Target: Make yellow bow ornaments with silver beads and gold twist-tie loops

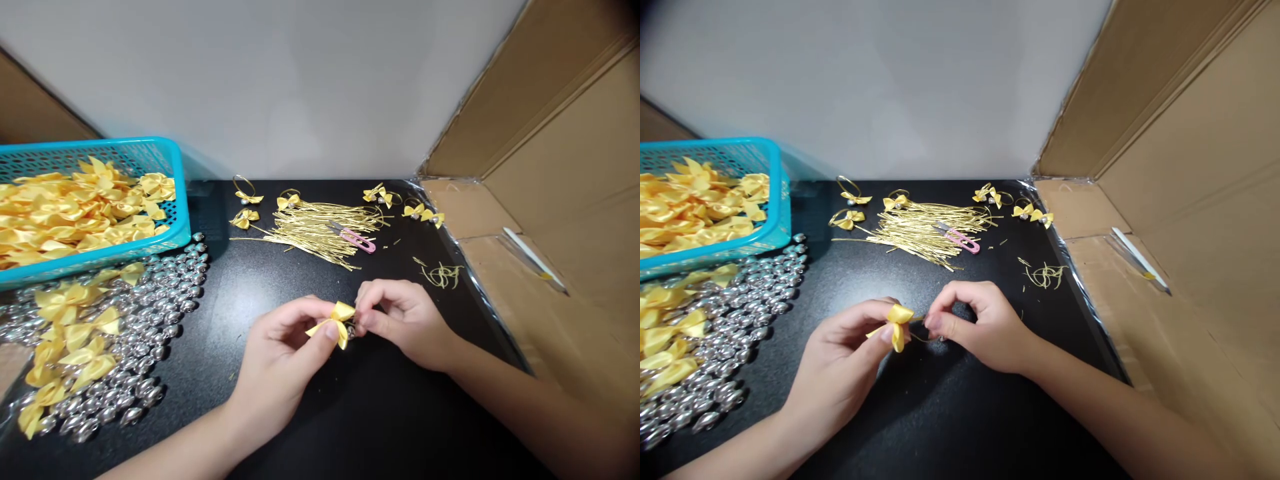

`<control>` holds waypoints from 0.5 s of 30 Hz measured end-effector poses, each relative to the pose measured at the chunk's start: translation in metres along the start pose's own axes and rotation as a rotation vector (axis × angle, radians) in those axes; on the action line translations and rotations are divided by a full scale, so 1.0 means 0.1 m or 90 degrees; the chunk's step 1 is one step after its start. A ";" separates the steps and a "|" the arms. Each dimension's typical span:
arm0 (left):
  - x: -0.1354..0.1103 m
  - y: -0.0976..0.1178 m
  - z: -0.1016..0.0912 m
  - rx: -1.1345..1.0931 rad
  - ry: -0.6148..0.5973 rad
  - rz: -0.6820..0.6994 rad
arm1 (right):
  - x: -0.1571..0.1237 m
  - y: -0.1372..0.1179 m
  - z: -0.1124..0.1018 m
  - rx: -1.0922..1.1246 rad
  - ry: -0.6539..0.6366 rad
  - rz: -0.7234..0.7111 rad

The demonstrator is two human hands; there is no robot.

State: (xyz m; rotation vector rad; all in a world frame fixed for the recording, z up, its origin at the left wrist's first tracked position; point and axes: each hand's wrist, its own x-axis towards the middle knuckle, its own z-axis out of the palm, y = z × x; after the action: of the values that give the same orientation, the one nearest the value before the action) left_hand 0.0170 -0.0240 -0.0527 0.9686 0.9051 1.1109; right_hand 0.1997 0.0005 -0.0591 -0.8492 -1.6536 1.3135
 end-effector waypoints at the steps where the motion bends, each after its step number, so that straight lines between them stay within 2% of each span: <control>1: 0.01 -0.01 0.00 0.009 -0.006 0.003 | -0.01 0.00 0.00 -0.037 -0.007 0.012; 4: 0.03 -0.02 0.00 0.044 -0.009 0.000 | -0.02 -0.01 0.01 -0.101 -0.034 0.022; 15: 0.09 -0.05 -0.08 0.214 -0.004 0.091 | -0.03 0.06 0.01 -0.093 -0.028 0.067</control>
State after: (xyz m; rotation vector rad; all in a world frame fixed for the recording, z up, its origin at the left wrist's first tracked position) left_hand 0.0128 -0.0151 -0.0608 1.3293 1.0505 1.0937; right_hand 0.2001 -0.0009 -0.0654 -1.0127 -1.7773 1.3022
